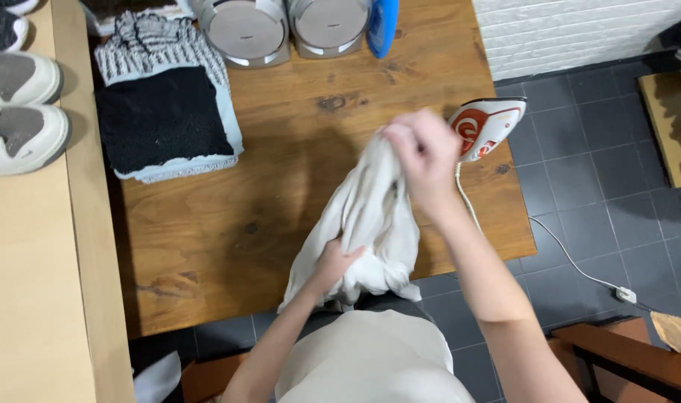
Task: Unfolding, smoothing, and folding a white shirt on a wooden table followed by brief ironing.
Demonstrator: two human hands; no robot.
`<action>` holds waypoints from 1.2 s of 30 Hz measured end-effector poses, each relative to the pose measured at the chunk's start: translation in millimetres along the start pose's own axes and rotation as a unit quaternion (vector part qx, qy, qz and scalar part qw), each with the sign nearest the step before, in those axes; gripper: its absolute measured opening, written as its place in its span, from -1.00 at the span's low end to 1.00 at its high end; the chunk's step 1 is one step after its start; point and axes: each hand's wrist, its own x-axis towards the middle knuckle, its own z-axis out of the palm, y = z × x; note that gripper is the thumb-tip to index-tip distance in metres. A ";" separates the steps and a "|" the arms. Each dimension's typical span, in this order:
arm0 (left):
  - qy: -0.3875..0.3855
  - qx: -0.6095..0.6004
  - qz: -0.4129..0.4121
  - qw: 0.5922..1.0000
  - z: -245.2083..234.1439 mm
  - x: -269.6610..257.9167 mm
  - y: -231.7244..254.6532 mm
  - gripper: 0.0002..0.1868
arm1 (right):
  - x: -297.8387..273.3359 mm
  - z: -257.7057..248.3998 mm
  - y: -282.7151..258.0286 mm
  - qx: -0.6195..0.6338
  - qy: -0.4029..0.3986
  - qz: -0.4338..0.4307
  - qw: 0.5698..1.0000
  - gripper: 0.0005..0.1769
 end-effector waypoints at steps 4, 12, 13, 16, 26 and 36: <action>0.111 0.521 0.355 0.768 -71.2 32.4 -136.6 -0.56 | 5.0 -47.9 42.4 -0.072 0.001 -0.024 0.997 -0.86; 0.237 0.197 0.218 0.926 -242.3 -83.9 17.7 -0.44 | -65.1 -73.2 100.2 -0.066 -0.007 0.040 0.997 -0.66; 0.234 0.199 0.218 0.926 -236.5 -71.0 -2.6 -0.44 | -80.2 -61.7 112.3 -0.067 -0.005 0.043 0.997 -0.66; 0.181 0.305 0.147 0.923 -211.5 -33.1 -61.5 -0.45 | -128.9 -34.3 142.4 -0.071 -0.038 0.048 0.996 -0.73; 0.023 0.486 0.004 0.873 -94.9 23.7 -91.2 -0.56 | -285.1 46.4 152.4 -0.110 -0.129 0.267 0.949 -0.83; 0.059 0.414 0.242 0.876 13.7 153.1 -41.3 -0.57 | -313.5 88.8 170.8 0.007 0.138 0.552 0.822 -0.15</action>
